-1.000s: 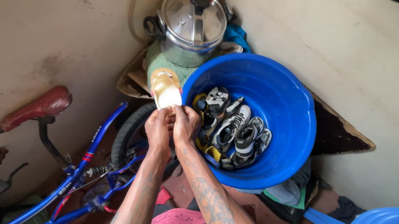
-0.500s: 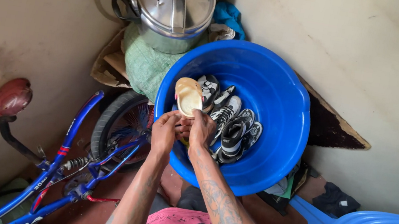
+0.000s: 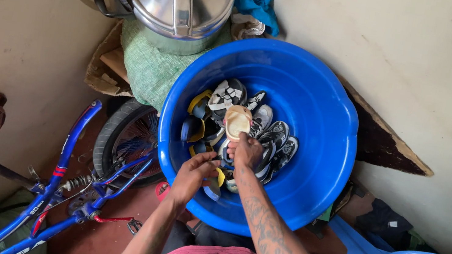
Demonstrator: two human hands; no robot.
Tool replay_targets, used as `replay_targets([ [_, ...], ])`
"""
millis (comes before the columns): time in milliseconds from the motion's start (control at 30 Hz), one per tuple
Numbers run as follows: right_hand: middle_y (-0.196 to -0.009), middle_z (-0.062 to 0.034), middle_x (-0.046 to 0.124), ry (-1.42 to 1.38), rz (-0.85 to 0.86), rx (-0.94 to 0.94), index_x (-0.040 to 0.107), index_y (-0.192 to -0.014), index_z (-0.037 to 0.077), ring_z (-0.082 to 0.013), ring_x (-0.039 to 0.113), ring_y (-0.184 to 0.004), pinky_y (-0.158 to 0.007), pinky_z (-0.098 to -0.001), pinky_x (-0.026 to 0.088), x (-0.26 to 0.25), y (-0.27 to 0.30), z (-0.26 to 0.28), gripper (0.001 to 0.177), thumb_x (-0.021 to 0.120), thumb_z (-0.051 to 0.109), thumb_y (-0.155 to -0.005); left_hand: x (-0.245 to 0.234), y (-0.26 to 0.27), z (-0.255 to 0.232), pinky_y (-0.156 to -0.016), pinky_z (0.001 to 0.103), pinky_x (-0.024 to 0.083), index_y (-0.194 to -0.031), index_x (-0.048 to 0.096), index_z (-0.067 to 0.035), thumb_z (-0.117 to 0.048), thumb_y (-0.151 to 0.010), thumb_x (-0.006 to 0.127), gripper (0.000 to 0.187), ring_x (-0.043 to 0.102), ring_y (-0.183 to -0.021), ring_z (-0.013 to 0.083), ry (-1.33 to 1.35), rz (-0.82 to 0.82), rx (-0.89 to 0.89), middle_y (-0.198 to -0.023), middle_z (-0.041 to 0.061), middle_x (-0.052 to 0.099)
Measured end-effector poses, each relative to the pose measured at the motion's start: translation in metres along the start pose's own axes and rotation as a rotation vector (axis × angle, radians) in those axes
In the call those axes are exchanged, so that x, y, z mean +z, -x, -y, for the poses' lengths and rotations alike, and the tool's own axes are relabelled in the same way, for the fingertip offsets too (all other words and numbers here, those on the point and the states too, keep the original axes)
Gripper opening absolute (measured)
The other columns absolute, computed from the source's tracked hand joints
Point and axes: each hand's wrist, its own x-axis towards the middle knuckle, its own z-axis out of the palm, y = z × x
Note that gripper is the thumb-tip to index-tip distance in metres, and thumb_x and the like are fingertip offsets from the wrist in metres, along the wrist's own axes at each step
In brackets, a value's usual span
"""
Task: Picking up various shoes and sandals from a rack and floor and placing them into a blue plastic tub.
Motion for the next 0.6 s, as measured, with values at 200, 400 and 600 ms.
replay_targets([
  [200,-0.072,-0.0148,0.074,0.142,-0.02,-0.041,0.065,-0.094,-0.003,-0.0187,0.064,-0.046,-0.041,-0.0299,0.049,-0.014,-0.102,-0.028,0.034,0.064,0.031,-0.099,-0.027,0.001,0.014,-0.087,0.034,0.05,-0.138,0.06,-0.011,-0.03,-0.094,0.061,0.048,0.068,-0.105,0.0182,0.021,-0.071,-0.041,-0.121,0.003,0.074],
  [400,-0.081,-0.007,0.077,0.174,0.146,-0.106,0.055,-0.119,0.017,-0.0167,0.07,-0.055,-0.049,-0.0283,0.054,-0.041,-0.136,-0.022,0.025,0.057,0.019,-0.095,-0.037,0.017,-0.009,-0.09,0.034,0.05,-0.138,0.06,-0.012,-0.027,-0.095,0.058,0.046,0.068,-0.105,0.0188,0.003,-0.162,-0.082,-0.123,0.004,0.075],
  [600,-0.079,-0.0092,0.077,0.219,0.251,-0.101,0.071,-0.103,0.006,-0.0131,0.067,-0.059,-0.05,-0.0241,0.048,-0.064,-0.12,-0.059,0.018,0.059,0.018,-0.098,-0.033,0.004,-0.012,-0.09,0.037,0.049,-0.135,0.061,-0.009,-0.032,-0.099,0.053,0.044,0.068,-0.106,0.0221,0.123,-0.216,-0.132,-0.122,0.007,0.074],
])
